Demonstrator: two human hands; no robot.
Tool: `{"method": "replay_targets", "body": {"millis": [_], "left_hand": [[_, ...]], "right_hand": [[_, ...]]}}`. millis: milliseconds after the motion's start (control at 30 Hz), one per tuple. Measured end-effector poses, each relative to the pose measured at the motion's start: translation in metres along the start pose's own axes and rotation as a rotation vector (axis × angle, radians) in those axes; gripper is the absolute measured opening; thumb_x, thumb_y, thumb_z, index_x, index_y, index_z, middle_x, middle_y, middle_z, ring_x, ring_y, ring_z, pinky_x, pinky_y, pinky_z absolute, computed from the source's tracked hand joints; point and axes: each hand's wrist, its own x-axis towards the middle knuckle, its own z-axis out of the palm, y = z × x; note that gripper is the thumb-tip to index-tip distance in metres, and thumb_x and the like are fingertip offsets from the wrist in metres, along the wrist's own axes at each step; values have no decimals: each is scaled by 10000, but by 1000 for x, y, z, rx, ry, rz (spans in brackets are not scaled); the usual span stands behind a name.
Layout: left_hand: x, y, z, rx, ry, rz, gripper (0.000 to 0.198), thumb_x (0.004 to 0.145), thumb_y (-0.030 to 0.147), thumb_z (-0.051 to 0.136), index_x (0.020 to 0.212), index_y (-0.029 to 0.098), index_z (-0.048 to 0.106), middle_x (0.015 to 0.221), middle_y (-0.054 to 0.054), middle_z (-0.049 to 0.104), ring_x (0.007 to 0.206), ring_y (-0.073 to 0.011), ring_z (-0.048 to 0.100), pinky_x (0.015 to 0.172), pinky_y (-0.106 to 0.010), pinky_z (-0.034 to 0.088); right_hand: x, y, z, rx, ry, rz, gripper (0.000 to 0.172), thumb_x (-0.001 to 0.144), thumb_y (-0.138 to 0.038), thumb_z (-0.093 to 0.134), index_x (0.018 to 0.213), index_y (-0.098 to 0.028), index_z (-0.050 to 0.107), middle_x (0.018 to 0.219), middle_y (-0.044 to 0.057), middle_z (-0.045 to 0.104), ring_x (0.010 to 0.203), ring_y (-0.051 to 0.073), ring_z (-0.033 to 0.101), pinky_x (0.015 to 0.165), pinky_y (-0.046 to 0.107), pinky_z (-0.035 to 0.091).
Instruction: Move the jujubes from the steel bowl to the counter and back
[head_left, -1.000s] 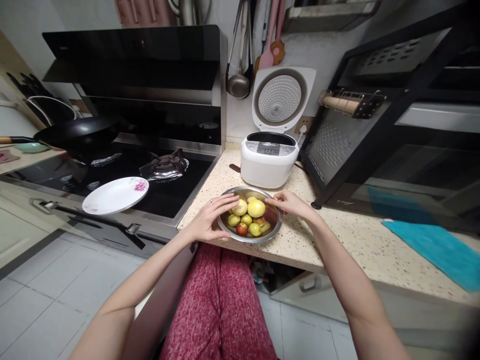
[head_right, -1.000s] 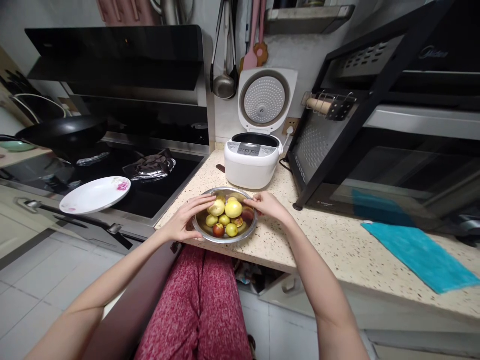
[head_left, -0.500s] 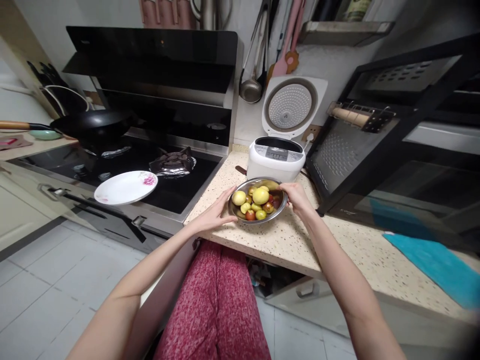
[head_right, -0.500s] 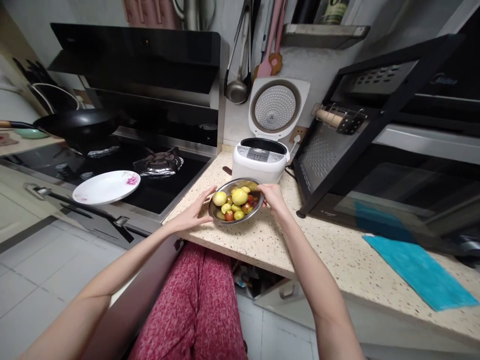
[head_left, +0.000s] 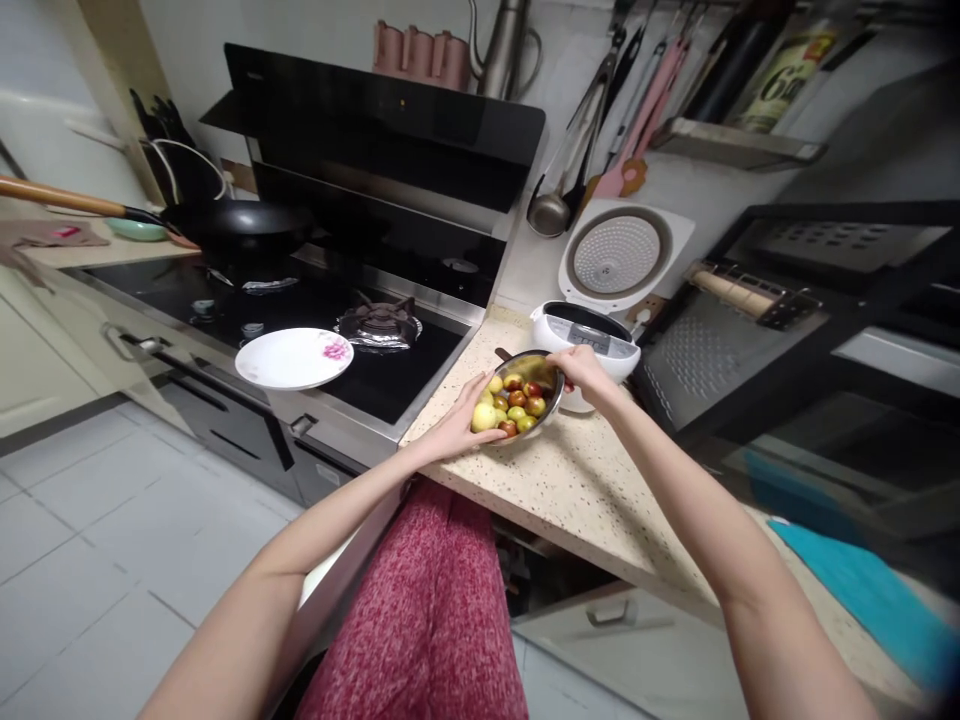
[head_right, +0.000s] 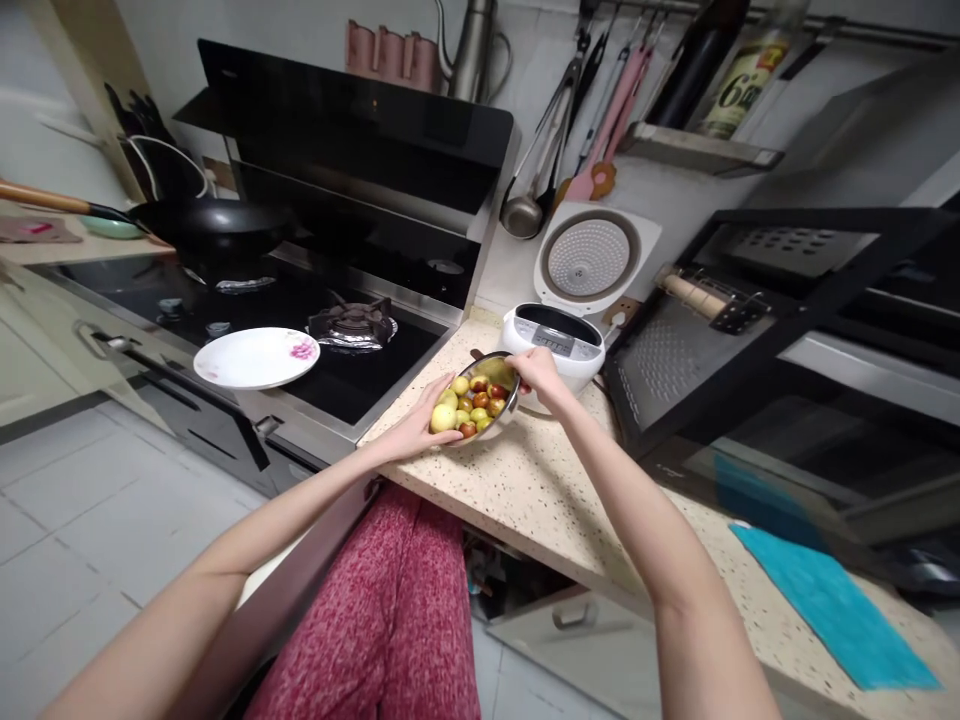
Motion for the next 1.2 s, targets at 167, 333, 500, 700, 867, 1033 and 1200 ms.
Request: {"method": "replay_targets", "body": {"millis": [167,333,500,700,867,1033,1200], "left_hand": [[1,-9,3,3,62,-37,921,901,560,721,1645,311,238,1692,-160,208,1599,-393,257,1319,-610,251],[2,-17,5,8,128,-16,824,900,501,734,1599,299,349,1602,-153,338,1556,-372,346,1314,-595,268],[4,-22,6,44,137,-57,858,872,530,758,1597,295,363,1642,-169,316,1575,-402,303,1295,-635,268],[7,-29,8,83,143,-65,844,847,503,787,1565,228,438,1654,-200,337,1572,-401,319,1293,-614,281],[7,-28,7,99,148,-71,800,839,457,799,1534,215,485,1634,-201,379,1573,-400,316,1283,-614,297],[5,-18,4,123,155,-68,731,856,477,768,1485,185,535,1587,-201,427,1525,-390,394,1275,-579,333],[5,-17,3,171,159,-51,717,842,439,781,1475,214,531,1622,-179,394,1542,-387,366,1271,-590,330]], "right_hand": [[10,-18,0,-62,12,78,287,727,-164,630,502,-225,462,343,-28,393,342,119,399,355,242,338],[17,-34,0,-141,-17,83,274,739,-155,627,509,-214,490,332,-22,405,342,120,422,360,224,358],[21,-42,-3,-219,-59,62,280,754,-151,624,513,-210,495,337,-22,432,346,117,447,357,206,364],[22,-51,-6,-332,-86,43,328,779,-148,611,482,-199,482,349,2,478,343,111,465,379,207,364],[17,-63,-9,-449,-70,45,263,757,-161,623,507,-189,547,358,10,507,386,136,527,444,225,420],[6,-78,-13,-575,-35,39,262,767,-187,626,507,-189,597,368,22,527,475,177,608,570,263,491],[-8,-86,-10,-750,12,1,251,766,-184,606,516,-197,605,437,53,586,607,226,676,651,298,509]]}}
